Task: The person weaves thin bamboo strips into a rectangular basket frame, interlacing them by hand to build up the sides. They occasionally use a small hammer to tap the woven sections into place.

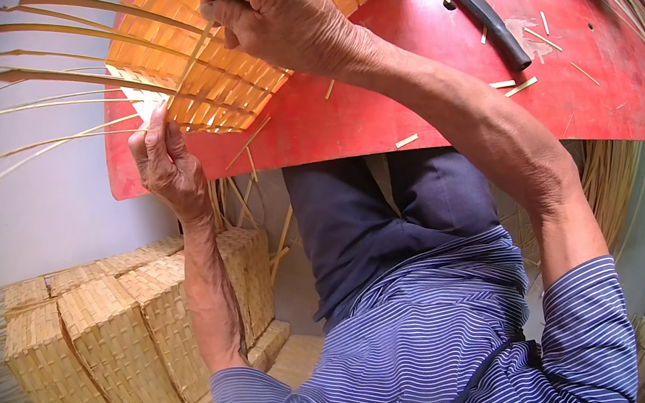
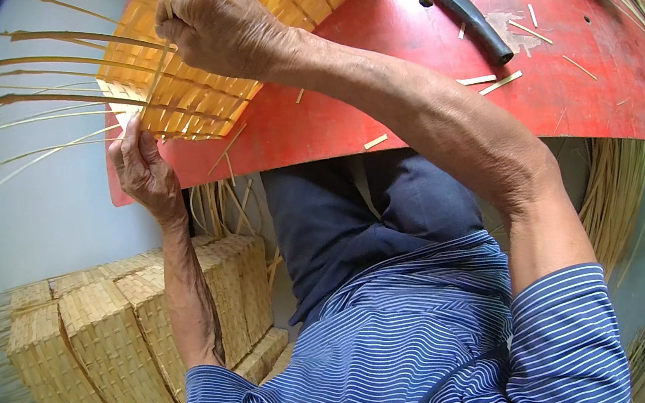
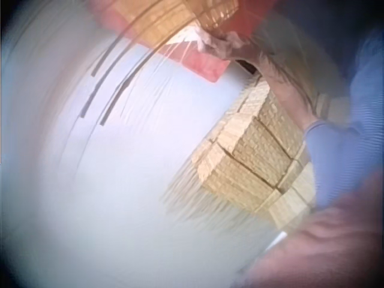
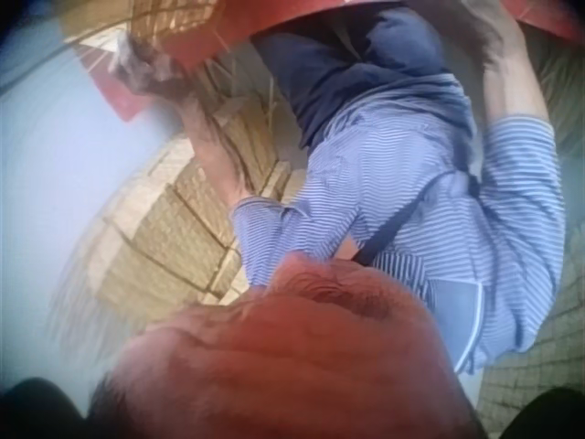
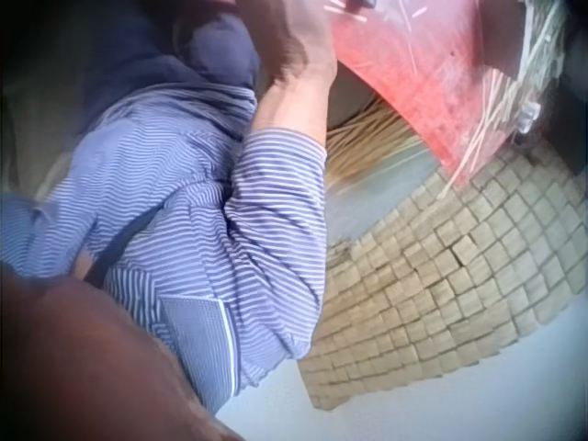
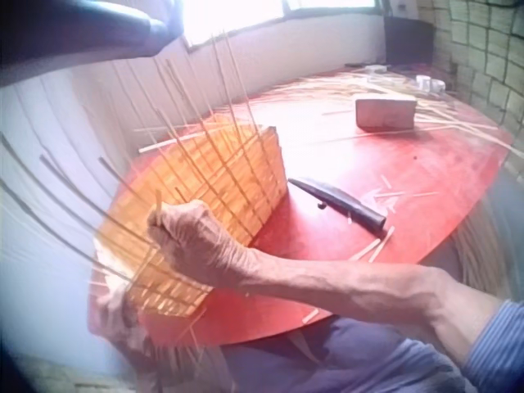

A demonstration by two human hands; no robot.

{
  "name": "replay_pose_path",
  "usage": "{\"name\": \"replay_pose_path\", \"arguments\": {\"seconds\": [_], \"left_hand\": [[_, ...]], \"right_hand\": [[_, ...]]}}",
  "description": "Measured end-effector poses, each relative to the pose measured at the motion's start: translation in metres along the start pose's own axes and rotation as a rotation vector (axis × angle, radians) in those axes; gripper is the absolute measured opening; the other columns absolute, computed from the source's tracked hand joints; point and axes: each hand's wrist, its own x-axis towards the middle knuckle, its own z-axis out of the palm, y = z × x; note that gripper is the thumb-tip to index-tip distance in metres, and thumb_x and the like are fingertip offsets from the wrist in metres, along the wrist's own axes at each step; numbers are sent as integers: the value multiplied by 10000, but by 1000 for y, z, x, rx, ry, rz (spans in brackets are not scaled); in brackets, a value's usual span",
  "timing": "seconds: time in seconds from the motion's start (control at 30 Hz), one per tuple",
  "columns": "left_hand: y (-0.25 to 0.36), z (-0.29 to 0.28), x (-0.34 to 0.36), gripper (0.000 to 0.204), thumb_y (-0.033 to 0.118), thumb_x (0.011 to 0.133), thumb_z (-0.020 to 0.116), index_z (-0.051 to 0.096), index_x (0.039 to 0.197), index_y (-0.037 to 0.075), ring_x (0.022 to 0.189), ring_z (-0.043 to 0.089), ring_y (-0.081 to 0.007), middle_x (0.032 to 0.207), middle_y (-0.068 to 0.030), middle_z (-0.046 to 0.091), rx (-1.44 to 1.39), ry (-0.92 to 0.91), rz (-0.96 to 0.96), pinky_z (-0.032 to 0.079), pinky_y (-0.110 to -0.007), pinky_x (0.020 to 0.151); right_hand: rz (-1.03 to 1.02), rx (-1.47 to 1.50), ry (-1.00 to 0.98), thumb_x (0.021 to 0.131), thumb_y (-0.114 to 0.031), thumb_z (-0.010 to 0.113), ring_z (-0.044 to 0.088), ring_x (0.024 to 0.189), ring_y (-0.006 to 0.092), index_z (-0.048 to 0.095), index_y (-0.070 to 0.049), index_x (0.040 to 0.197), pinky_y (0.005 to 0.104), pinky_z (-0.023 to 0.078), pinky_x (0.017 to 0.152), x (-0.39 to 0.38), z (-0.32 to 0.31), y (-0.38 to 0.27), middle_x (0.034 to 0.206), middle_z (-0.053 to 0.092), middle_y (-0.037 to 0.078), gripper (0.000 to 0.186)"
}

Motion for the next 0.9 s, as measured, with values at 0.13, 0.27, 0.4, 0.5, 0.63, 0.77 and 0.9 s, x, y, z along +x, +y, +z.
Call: {"name": "replay_pose_path", "arguments": {"seconds": [0.13,0.27,0.4,0.5,0.63,0.77,0.9], "left_hand": [[-5,10,2,234,34,1013,594,658,1238,25,885,558,-211,963,-70,551,28,32,33,490,-349,780],[-7,16,-4,252,-8,1008,576,645,1246,35,882,562,-231,995,-96,541,-40,77,20,485,-365,795],[-5,12,3,234,-46,990,571,646,1200,24,878,566,-241,967,-105,554,-66,38,15,485,-378,802],[-1,6,9,218,-46,977,584,648,1177,17,900,581,-240,973,-104,578,-56,-10,-23,490,-371,806],[7,2,18,199,-48,970,580,648,1147,11,946,606,-241,986,-95,604,-90,-9,-104,511,-357,830],[45,-11,22,343,-28,941,622,621,1279,32,1125,582,-265,1199,-148,560,196,85,-104,512,-387,889],[85,-5,48,446,-26,921,633,585,1358,49,1177,562,-302,1250,-181,539,-72,-57,-83,504,-391,939]], "right_hand": [[-90,-66,60,853,-54,654,702,659,306,681,1,822,359,548,600,0,3,13,695,651,193,69],[130,69,-37,908,-66,642,724,613,206,677,11,862,324,566,573,-4,-3,1,657,679,153,97],[106,94,-48,938,-12,659,697,590,107,657,2,909,248,551,529,1,-4,4,649,683,67,32],[135,48,-60,946,-20,653,700,597,114,647,6,907,258,553,533,0,-9,-7,663,687,67,47],[214,101,-109,957,-34,647,695,599,111,647,11,915,257,554,545,1,-9,-6,687,691,64,62],[231,67,-152,954,-48,653,686,595,102,666,13,922,264,547,549,-1,-11,3,661,676,66,70],[199,6,-149,940,-59,667,685,591,116,685,8,924,289,529,535,-2,-20,-7,617,654,81,71]]}}
